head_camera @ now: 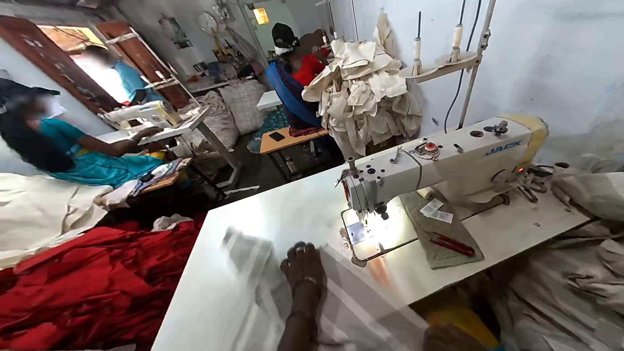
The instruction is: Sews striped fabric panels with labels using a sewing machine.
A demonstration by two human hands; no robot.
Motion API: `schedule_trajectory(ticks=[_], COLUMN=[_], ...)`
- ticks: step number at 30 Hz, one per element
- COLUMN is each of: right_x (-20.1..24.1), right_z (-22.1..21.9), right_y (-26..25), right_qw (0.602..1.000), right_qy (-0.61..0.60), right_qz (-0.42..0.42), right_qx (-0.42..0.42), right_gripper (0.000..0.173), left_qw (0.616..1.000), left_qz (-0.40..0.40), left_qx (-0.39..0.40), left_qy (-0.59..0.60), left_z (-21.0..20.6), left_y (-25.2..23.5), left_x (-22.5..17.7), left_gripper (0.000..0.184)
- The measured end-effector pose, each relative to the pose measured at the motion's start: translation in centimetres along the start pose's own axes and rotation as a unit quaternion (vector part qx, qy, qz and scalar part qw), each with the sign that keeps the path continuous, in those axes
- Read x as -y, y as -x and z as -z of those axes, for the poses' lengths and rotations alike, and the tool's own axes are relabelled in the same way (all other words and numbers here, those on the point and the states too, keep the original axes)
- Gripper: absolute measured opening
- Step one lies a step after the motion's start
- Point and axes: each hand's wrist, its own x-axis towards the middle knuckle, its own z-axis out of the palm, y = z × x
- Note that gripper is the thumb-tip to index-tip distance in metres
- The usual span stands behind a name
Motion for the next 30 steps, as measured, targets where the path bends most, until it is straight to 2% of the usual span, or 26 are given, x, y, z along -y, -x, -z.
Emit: schedule_trajectory(ticks=[2, 3, 5, 6, 7, 8, 9, 10, 11, 13, 14, 16, 18, 20, 21, 23, 25, 27, 30], right_x=[-3.9, -4.5, -4.2, -3.4, -2.2, -1.2, -0.3, 0.9, 2.1, 3.9, 4.6, 5.6, 6.4, 6.8, 6.9, 6.8, 6.6, 6.4, 5.9], right_z=[0.5, 1.2, 3.8, 5.8, 7.7, 8.7, 10.0, 11.4, 12.7, 13.9, 14.2, 14.3, 13.3, 11.9, 11.3, 10.2, 10.1, 11.1, 12.6], right_y=[4.0, 4.4, 2.2, 0.6, -0.8, -2.6, -5.0, -7.5, -9.6, -12.6, -13.6, -14.7, -15.1, -15.1, -15.0, -14.8, -14.6, -14.4, -14.9], right_qw=[0.996, 0.984, 0.935, 0.932, 0.956, 0.975, 0.963, 0.946, 0.934, 0.923, 0.916, 0.905, 0.904, 0.898, 0.891, 0.883, 0.890, 0.897, 0.891], right_qy=[0.045, 0.037, -0.010, -0.035, -0.047, -0.035, -0.054, -0.089, -0.131, -0.226, -0.267, -0.299, -0.219, -0.066, 0.000, 0.042, -0.020, -0.138, -0.254], right_qz=[-0.063, -0.127, -0.262, -0.284, -0.266, -0.205, -0.154, -0.121, -0.101, -0.081, -0.071, -0.053, -0.040, -0.013, 0.003, 0.036, 0.038, 0.015, 0.005], right_qx=[0.046, 0.117, 0.239, 0.220, 0.111, -0.072, -0.213, -0.288, -0.316, -0.302, -0.290, -0.298, -0.364, -0.435, -0.454, -0.466, -0.454, -0.419, -0.376], right_gripper=[0.016, 0.016, 0.023, 0.030, 0.035, 0.036, 0.034, 0.030, 0.029, 0.029, 0.024, 0.016, 0.013, 0.010, 0.010, 0.016, 0.020, 0.021, 0.013], left_qw=[0.991, 0.972, 0.908, 0.875, 0.848, 0.829, 0.819, 0.813, 0.808, 0.800, 0.796, 0.788, 0.772, 0.756, 0.746, 0.734, 0.727, 0.727, 0.730], left_qz=[-0.051, -0.090, -0.134, -0.144, -0.164, -0.190, -0.217, -0.241, -0.261, -0.293, -0.304, -0.310, -0.297, -0.274, -0.268, -0.267, -0.279, -0.281, -0.296], left_qx=[-0.025, -0.062, -0.134, -0.144, -0.146, -0.151, -0.158, -0.162, -0.163, -0.164, -0.163, -0.158, -0.132, -0.113, -0.108, -0.101, -0.095, -0.095, -0.110], left_qy=[0.121, 0.210, 0.375, 0.439, 0.483, 0.503, 0.507, 0.505, 0.502, 0.497, 0.498, 0.508, 0.547, 0.584, 0.600, 0.616, 0.620, 0.619, 0.606], left_z=[-1.0, -1.6, -1.0, 0.5, 2.4, 4.3, 6.2, 7.7, 9.0, 10.5, 10.9, 11.2, 11.4, 11.6, 11.7, 11.9, 11.9, 11.9, 11.6], left_y=[4.7, 7.2, 11.3, 12.8, 13.9, 14.6, 15.0, 15.2, 15.4, 15.6, 15.6, 15.3, 15.3, 15.5, 15.5, 15.5, 15.2, 15.2, 15.2], left_x=[-0.1, -0.5, -2.1, -2.8, -3.3, -3.6, -3.7, -3.8, -3.8, -4.1, -4.1, -4.0, -3.9, -4.0, -4.1, -4.2, -4.1, -4.2, -4.6], left_gripper=[0.038, 0.034, 0.024, 0.019, 0.015, 0.013, 0.014, 0.019, 0.026, 0.037, 0.037, 0.025, 0.013, 0.011, 0.012, 0.012, 0.012, 0.011, 0.014])
